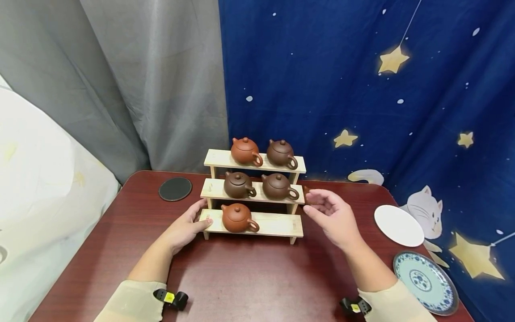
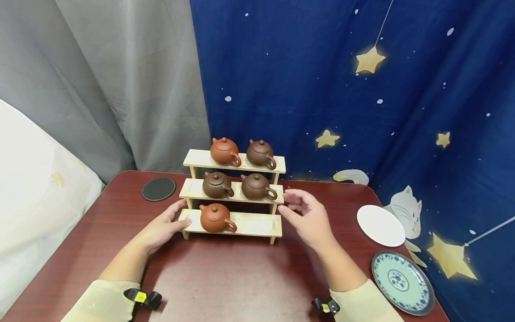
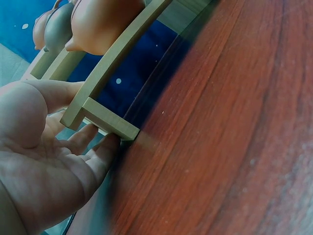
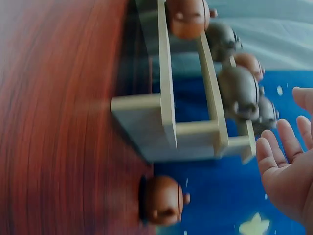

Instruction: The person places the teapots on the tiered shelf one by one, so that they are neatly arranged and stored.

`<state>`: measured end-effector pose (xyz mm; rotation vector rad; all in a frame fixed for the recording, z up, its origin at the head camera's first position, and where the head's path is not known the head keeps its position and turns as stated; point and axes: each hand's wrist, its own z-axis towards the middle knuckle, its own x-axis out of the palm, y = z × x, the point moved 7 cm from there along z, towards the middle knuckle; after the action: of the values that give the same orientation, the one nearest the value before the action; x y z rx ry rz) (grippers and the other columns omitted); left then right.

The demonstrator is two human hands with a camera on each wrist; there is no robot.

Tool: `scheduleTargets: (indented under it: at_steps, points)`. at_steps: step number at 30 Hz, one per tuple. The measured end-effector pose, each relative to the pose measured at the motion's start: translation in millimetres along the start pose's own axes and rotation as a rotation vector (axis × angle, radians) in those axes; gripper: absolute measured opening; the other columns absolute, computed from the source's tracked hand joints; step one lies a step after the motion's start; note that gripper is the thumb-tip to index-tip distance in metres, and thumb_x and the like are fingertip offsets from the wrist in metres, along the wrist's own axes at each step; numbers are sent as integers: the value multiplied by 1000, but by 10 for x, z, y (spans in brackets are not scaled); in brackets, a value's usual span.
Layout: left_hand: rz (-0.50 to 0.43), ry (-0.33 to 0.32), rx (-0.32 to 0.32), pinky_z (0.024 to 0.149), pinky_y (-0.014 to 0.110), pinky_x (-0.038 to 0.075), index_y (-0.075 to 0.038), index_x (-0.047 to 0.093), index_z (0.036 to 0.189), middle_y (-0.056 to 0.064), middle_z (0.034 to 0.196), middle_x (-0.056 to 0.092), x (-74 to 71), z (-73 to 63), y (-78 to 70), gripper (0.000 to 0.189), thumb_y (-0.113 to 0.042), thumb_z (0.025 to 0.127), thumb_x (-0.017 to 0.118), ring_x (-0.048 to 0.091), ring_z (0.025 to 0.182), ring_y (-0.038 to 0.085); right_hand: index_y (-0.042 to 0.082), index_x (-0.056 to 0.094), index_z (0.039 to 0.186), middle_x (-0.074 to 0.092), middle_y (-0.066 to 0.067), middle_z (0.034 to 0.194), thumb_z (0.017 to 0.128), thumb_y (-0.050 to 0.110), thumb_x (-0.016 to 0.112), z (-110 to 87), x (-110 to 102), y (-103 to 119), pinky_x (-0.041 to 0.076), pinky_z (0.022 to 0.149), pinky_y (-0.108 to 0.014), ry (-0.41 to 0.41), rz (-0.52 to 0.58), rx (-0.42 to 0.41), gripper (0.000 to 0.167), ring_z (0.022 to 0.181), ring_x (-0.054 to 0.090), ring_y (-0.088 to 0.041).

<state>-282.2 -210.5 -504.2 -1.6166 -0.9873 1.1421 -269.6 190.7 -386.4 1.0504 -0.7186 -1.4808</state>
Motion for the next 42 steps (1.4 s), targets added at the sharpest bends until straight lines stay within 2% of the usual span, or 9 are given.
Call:
scheduleTargets:
  at_steps: [4,13,19,21,26,28,32,38,42]
  points:
    - [-3,2,4,133,55,19,-10,15,172,13,182,12,1,5,-2,86,-22,106,68,4,169,36,0,69,129,76,16,113,92,-3,80,22,-224,-102,59,90,-17,-60,-51,32,38,105,73,0]
    - [-3,3,-1,133,56,17,-11,15,172,12,181,12,-3,5,3,86,-22,106,68,4,169,36,0,65,136,73,20,112,96,10,81,132,-486,-514,55,93,-10,-113,-121,168,43,110,71,1]
    - [-9,4,0,133,55,18,-11,15,172,12,181,12,3,6,-2,85,-21,106,67,4,169,36,3,63,141,71,-6,130,96,20,82,234,-604,-789,50,93,-7,-145,-203,261,51,109,65,7]
    - [-11,5,-1,133,55,19,-11,15,172,13,181,12,5,6,-2,85,-21,106,67,5,168,36,4,62,144,68,-14,139,97,21,82,260,-623,-880,49,92,-6,-136,-219,298,54,114,65,1]
    - [-12,10,0,131,54,22,-11,15,172,13,181,14,7,5,-3,84,-21,107,67,8,168,35,3,53,153,57,-24,154,98,22,81,313,-594,-1099,47,90,-4,-75,-208,365,65,138,60,-34]
    - [-11,10,-1,130,54,24,-11,15,172,13,181,14,7,5,-1,84,-22,107,67,9,168,35,2,49,155,53,-25,158,98,22,81,329,-552,-1173,45,90,-4,-41,-200,380,69,144,55,-42]
    - [-10,12,-4,128,49,30,-12,14,173,13,180,16,9,9,7,84,-22,107,66,14,166,33,3,47,158,51,-24,160,97,23,82,353,-439,-1305,43,91,-6,14,-202,417,73,146,53,-43]
    - [-11,14,0,115,27,42,-12,14,173,14,179,19,9,13,17,84,-22,107,66,23,162,30,6,43,161,47,-18,162,94,22,84,392,-284,-1467,46,95,-16,60,-231,475,81,143,55,-37]
    - [-8,13,3,122,38,37,-12,14,173,14,179,18,8,17,14,84,-22,107,66,19,164,30,6,41,162,48,-18,162,93,20,84,437,-245,-1530,46,106,-27,66,-239,482,83,143,55,-34]
